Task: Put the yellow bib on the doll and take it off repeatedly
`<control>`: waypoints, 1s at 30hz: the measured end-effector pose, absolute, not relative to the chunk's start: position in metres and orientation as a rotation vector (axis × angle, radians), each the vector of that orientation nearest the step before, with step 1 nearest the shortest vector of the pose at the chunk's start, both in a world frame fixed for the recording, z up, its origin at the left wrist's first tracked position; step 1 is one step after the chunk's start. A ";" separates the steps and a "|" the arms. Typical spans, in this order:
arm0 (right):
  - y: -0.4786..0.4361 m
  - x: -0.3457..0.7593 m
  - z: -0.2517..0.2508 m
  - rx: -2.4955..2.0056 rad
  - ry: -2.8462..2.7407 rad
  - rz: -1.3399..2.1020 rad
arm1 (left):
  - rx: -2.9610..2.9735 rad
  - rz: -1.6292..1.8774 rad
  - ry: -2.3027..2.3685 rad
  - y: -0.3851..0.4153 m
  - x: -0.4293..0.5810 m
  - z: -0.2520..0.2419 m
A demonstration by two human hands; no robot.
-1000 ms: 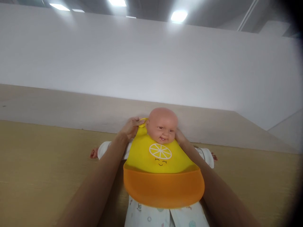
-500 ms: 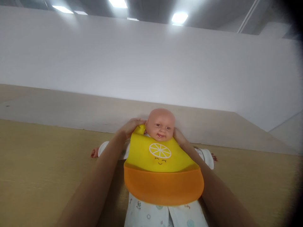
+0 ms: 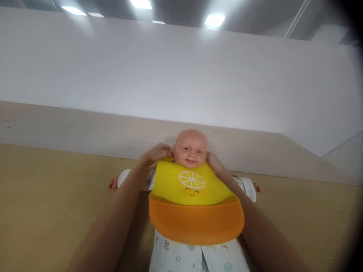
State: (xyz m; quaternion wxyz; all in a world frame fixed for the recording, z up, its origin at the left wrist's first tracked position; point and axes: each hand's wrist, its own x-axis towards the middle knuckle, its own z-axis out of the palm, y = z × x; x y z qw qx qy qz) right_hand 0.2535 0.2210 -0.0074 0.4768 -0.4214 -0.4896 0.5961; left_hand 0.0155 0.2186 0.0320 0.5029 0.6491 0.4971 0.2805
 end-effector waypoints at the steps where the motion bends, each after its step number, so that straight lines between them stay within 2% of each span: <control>1: 0.220 0.254 -0.006 -1.046 -1.201 1.454 | 1.596 0.671 1.244 0.220 0.016 0.031; 7: 0.211 0.257 0.003 -1.137 -1.226 1.374 | 1.760 0.643 1.534 0.227 0.016 0.025; 15: 0.208 0.257 0.010 -1.208 -1.247 1.313 | 1.868 0.582 1.694 0.225 0.018 0.032; 30: 0.218 0.255 -0.001 -1.159 -1.180 1.445 | 1.854 0.711 1.518 0.228 0.017 0.028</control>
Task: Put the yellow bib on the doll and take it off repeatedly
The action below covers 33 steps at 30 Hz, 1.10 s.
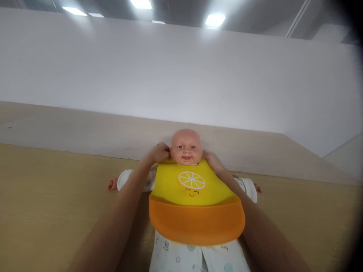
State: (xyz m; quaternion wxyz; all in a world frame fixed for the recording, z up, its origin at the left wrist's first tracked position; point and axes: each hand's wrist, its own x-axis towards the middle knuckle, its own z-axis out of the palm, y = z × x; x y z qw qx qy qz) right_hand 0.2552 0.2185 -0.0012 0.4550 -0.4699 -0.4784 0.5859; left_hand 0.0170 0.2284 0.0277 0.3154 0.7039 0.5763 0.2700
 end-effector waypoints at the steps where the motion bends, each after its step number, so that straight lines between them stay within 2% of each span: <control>1: 0.219 0.256 -0.002 -1.149 -1.175 1.453 | 1.832 0.726 1.493 0.229 0.016 0.027; 19: 0.218 0.254 0.001 -1.073 -1.122 1.538 | 1.218 1.083 0.887 0.224 0.011 0.021; 26: 0.212 0.251 0.012 -1.178 -1.157 1.468 | 1.132 1.099 0.790 0.224 0.016 0.025; 33: 0.209 0.250 0.013 -1.099 -1.137 1.551 | 1.244 1.027 0.834 0.224 0.009 0.026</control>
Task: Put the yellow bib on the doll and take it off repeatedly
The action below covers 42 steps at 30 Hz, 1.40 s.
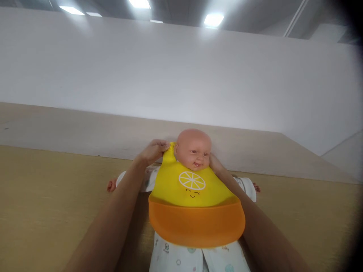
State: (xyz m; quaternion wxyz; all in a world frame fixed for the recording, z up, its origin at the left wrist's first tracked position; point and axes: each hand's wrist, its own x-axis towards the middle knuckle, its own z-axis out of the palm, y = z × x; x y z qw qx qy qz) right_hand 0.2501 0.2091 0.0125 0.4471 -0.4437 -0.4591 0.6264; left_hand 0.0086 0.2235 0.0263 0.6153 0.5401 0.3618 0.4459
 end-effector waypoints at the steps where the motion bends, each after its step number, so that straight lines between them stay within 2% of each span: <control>1: 0.209 0.250 0.012 -1.088 -1.140 1.559 | 1.273 1.013 0.849 0.224 0.008 0.027; 11: 0.205 0.250 0.018 -1.179 -1.041 1.696 | 1.594 0.890 1.046 0.221 0.006 0.045; 17: 0.199 0.249 0.029 -1.242 -1.101 1.575 | 1.741 0.856 1.142 0.219 0.005 0.052; 30: 0.201 0.252 0.019 -1.200 -1.136 1.559 | 1.618 0.931 1.016 0.217 0.014 0.042; 34: 0.210 0.252 0.010 -1.152 -1.077 1.667 | 1.517 0.947 0.988 0.217 0.016 0.041; 39: 0.224 0.255 -0.010 -0.909 -0.950 1.985 | 1.479 0.967 1.022 0.216 0.015 0.046; 42: 0.225 0.257 -0.012 -0.915 -0.939 2.021 | 1.370 0.985 1.072 0.216 0.015 0.046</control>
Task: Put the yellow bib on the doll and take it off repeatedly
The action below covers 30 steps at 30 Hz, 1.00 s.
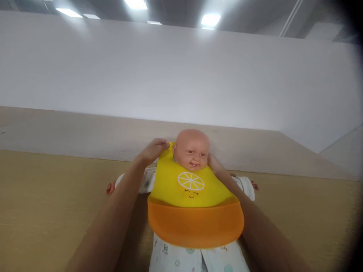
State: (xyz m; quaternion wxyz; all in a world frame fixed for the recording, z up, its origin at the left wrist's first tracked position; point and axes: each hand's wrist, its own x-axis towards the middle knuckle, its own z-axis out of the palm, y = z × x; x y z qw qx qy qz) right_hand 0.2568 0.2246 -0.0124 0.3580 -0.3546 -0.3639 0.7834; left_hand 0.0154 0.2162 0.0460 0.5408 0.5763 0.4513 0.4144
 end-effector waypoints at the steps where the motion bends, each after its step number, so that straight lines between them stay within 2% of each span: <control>1: 0.223 0.256 -0.011 -0.930 -0.963 1.991 | 1.335 0.995 1.090 0.216 0.017 0.045; 9: 0.218 0.252 0.007 -1.136 -1.280 1.423 | 1.133 1.010 1.129 0.215 0.038 0.042; 14: 0.222 0.260 0.014 -1.236 -1.305 1.357 | 1.022 0.959 1.138 0.219 0.040 0.036; 20: 0.213 0.259 0.028 -1.170 -1.232 1.515 | 0.949 0.870 1.079 0.220 0.040 0.027; 30: 0.219 0.263 0.008 -1.321 -1.395 1.295 | 1.235 0.912 1.247 0.233 0.026 -0.005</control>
